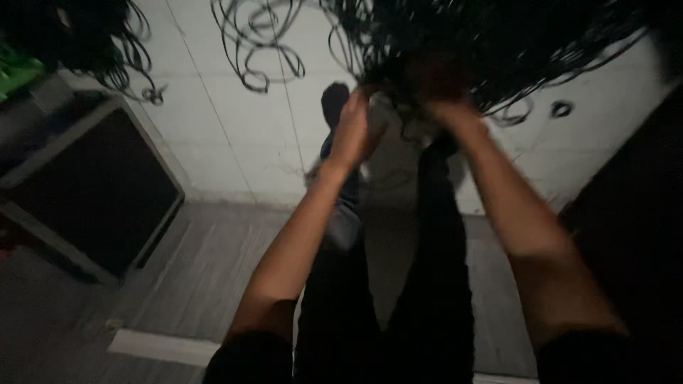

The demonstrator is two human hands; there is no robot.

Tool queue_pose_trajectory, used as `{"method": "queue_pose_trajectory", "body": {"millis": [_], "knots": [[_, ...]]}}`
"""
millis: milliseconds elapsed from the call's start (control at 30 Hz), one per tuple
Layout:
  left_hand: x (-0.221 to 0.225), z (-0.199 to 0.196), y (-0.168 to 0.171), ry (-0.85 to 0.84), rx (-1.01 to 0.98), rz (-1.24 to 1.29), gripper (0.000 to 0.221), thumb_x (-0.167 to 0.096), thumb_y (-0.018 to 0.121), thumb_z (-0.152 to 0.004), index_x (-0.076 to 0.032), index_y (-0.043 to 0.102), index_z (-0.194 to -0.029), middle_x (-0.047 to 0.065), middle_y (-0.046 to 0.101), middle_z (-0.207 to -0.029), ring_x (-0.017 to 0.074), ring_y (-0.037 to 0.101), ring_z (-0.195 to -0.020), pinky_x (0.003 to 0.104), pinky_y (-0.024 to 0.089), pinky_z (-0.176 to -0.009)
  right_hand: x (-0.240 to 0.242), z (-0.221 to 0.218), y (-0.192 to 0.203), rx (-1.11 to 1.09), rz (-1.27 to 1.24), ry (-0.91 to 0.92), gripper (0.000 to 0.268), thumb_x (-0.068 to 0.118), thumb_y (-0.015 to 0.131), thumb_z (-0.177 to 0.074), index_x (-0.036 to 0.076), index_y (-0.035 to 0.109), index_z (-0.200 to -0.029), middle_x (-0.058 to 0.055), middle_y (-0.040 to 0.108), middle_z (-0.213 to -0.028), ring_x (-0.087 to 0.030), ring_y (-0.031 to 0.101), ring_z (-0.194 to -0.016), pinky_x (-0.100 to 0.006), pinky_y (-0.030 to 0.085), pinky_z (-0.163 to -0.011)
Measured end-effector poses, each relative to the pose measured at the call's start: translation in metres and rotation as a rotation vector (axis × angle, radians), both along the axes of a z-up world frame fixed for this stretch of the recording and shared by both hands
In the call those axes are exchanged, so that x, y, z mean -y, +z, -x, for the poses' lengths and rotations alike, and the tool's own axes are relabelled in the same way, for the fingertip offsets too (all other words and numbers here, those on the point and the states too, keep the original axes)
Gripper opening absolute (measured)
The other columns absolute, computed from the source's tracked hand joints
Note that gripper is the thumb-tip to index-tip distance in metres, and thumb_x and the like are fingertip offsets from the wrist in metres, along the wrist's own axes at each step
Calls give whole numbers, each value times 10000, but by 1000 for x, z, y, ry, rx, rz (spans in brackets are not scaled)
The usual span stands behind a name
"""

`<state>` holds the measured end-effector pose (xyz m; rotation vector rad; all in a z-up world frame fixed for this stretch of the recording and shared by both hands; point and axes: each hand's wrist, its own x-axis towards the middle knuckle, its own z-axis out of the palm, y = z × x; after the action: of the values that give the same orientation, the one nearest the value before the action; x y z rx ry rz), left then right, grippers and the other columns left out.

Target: The person untangles a large pile of black electronic cables on the floor, gathers them into loops, and then places the wound cables into a large plastic container.

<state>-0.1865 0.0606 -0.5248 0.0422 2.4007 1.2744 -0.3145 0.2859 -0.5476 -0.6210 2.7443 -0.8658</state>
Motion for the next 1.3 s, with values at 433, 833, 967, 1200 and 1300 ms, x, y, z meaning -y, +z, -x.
{"method": "queue_pose_trajectory", "body": {"millis": [433,833,967,1200,1300], "knots": [[62,-40,193,-258,-135,-84,175,-214,629,-990,-56,662,-922,159,668,-901,362,641,-901,470,515,-812,-105,-128,380,298,272,-421,173,123,632,-1097,-24,683,-1020,-67,667,-909,-146,610,-842,-304,496,-756],[30,-64,448,22,-70,-145,243,-249,602,-986,-25,675,-925,181,637,-700,346,617,-610,430,472,-592,-36,-132,487,388,13,7,498,310,736,-944,56,626,-1358,-171,682,-1189,-286,668,-1054,-403,535,-863],[-21,-104,487,-87,-179,-123,248,-255,632,-979,-37,682,-873,149,646,-694,306,621,-628,416,464,-579,-17,-179,515,446,256,312,386,305,675,-980,49,639,-1267,-125,685,-1075,-232,649,-859,-374,531,-729],[-24,-130,511,-87,-129,-160,247,-248,657,-936,-19,665,-842,96,624,-661,204,565,-575,358,460,-579,-73,-219,546,468,366,126,228,241,605,-1013,59,703,-916,18,605,-678,-87,507,-527,-265,434,-486],[-20,-131,508,-66,-166,-183,270,-246,649,-966,-9,634,-838,93,611,-674,189,543,-596,339,474,-609,-115,-219,557,267,583,36,211,205,602,-1070,80,676,-916,18,581,-768,-73,516,-670,-250,442,-591]]}}
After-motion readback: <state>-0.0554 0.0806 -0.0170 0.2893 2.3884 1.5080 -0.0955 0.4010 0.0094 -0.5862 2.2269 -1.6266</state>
